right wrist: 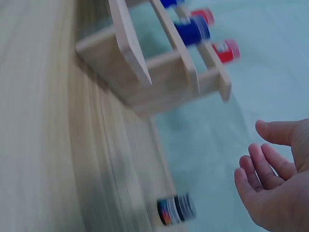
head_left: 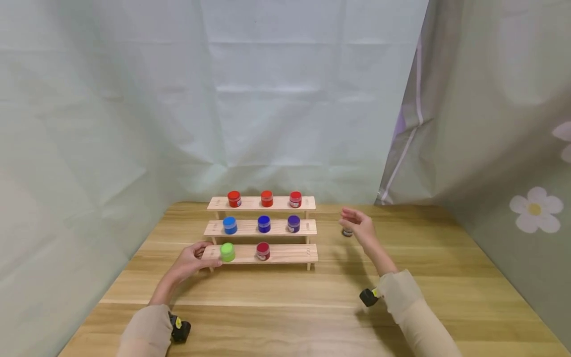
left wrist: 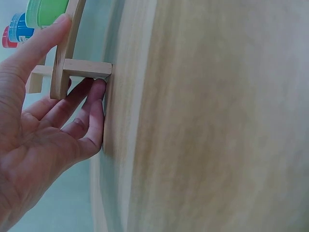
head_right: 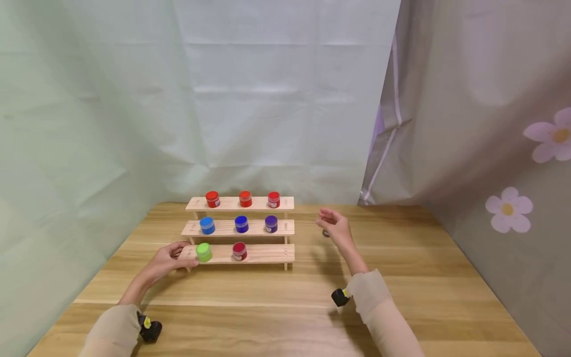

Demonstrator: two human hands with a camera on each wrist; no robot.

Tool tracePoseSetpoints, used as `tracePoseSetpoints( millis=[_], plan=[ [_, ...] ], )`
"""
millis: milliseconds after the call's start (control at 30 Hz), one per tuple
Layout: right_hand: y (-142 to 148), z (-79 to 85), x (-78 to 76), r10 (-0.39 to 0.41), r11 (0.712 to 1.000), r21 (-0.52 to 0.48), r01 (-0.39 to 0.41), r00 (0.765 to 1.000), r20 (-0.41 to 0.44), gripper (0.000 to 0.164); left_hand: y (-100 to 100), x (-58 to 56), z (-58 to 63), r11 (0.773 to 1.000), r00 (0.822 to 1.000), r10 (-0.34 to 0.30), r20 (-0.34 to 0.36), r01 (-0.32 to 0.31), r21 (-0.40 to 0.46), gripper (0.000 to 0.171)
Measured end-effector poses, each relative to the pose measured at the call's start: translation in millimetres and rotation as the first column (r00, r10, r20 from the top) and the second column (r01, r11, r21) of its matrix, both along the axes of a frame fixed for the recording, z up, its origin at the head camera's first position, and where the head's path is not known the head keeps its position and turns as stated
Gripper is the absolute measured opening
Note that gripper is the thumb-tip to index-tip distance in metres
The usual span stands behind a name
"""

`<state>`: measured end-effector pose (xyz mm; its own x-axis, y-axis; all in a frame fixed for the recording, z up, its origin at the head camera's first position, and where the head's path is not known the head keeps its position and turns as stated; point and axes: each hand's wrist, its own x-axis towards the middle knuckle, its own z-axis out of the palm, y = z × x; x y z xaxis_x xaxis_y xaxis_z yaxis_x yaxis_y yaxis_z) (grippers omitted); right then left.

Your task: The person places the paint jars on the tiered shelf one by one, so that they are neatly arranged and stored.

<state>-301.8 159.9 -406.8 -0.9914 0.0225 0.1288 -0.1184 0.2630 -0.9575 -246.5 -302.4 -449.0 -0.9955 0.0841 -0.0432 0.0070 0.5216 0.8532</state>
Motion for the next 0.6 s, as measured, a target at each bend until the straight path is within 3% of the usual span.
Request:
tracePoseSetpoints(
  millis=[100, 267, 500, 600],
  plan=[
    [12, -1.9, -8.1, -0.04, 0.999, 0.001, 0.04, 0.999, 0.035, 0.044, 1, 0.4, -0.6, 1.0, 1.0, 0.0, 0.003, 0.0, -0.005, 0.073],
    [24, -5.7, -19.1, -0.039, 0.999, 0.008, 0.039, 0.996, 0.076, 0.049, 0, -1.4, -0.2, 1.0, 1.0, 0.007, -0.002, -0.007, -0.016, 0.073],
    [35, -22.8, -27.8, 0.052, 0.994, 0.082, -0.07, 0.978, 0.201, 0.061, 2, -1.4, -0.7, 1.0, 1.0, 0.014, 0.01, -0.014, -0.013, 0.071],
    [35, -29.6, -30.5, 0.089, 0.989, 0.099, -0.112, 0.972, 0.216, 0.064, 2, -0.9, -0.5, 1.0, 1.0, 0.015, 0.012, -0.015, -0.009, 0.071]
  ],
)
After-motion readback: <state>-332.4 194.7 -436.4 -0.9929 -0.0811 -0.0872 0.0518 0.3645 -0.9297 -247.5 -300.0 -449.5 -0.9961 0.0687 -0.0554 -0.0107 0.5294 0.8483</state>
